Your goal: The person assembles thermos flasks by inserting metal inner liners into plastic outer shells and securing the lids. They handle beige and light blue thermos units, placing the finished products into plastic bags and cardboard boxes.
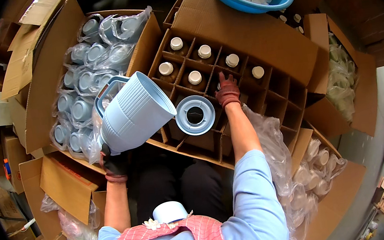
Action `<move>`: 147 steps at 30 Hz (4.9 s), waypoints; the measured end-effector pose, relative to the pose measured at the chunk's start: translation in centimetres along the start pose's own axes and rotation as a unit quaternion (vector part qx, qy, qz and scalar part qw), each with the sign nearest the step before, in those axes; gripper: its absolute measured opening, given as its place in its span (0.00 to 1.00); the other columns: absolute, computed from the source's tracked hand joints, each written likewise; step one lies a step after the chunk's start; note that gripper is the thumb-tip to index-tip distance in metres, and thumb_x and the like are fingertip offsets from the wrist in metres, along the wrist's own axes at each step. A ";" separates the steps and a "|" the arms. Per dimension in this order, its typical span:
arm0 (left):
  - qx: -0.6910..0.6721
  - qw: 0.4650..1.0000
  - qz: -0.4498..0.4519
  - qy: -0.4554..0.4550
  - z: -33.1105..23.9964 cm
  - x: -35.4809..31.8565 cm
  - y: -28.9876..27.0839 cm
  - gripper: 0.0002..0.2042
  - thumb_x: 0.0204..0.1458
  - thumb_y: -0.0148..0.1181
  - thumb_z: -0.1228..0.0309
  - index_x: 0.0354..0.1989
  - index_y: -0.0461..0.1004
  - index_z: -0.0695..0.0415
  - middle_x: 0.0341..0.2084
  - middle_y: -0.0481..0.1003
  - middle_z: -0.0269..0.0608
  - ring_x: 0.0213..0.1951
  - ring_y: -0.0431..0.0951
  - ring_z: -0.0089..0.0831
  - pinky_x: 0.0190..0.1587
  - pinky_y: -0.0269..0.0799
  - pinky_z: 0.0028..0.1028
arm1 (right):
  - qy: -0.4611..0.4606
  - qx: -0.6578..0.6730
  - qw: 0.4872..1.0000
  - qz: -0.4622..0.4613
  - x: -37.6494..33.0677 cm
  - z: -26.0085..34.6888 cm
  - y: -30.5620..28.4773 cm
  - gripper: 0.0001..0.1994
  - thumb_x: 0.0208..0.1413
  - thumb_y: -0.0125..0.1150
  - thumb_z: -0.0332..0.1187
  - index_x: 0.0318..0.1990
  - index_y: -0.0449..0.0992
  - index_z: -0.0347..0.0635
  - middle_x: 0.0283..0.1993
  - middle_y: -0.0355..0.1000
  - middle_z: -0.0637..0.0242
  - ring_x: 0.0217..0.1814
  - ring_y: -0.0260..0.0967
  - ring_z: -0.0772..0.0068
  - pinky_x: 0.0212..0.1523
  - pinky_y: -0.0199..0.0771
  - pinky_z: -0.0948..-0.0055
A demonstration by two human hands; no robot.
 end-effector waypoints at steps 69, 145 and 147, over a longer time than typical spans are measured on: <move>0.850 0.111 0.515 0.016 37.5 -23.7 -3.4 0.48 0.28 0.75 0.49 0.55 0.61 0.68 0.46 0.71 0.49 0.47 0.73 0.36 0.52 0.67 0.32 | -0.105 0.918 0.375 0.073 -50.1 -2.6 -4.9 0.34 0.53 0.51 0.54 0.63 0.57 0.43 0.65 0.55 0.63 0.65 0.54 0.61 0.62 0.55 0.54; 0.972 -0.145 0.073 0.172 1.5 -17.9 2.3 0.30 0.51 0.44 0.41 0.56 0.64 0.48 0.51 0.68 0.31 0.54 0.64 0.30 0.61 0.40 0.44 | -0.042 0.406 0.911 -0.060 -23.3 3.9 -7.1 0.14 0.43 0.66 0.37 0.39 0.77 0.46 0.35 0.75 0.61 0.34 0.73 0.69 0.38 0.71 0.73; 0.978 -0.111 0.068 0.161 -0.2 -17.7 2.9 0.30 0.51 0.43 0.41 0.57 0.63 0.46 0.52 0.67 0.30 0.56 0.62 0.31 0.62 0.36 0.49 | -0.104 0.292 0.945 -0.103 -21.6 5.8 -7.4 0.16 0.42 0.66 0.38 0.41 0.76 0.47 0.38 0.75 0.60 0.38 0.73 0.65 0.40 0.71 0.71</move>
Point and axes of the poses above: each hand's wrist, its own x-axis towards the middle knuckle, its own y-axis out of the palm, z = x × y, the point moved 10 cm from there along x, towards the middle knuckle
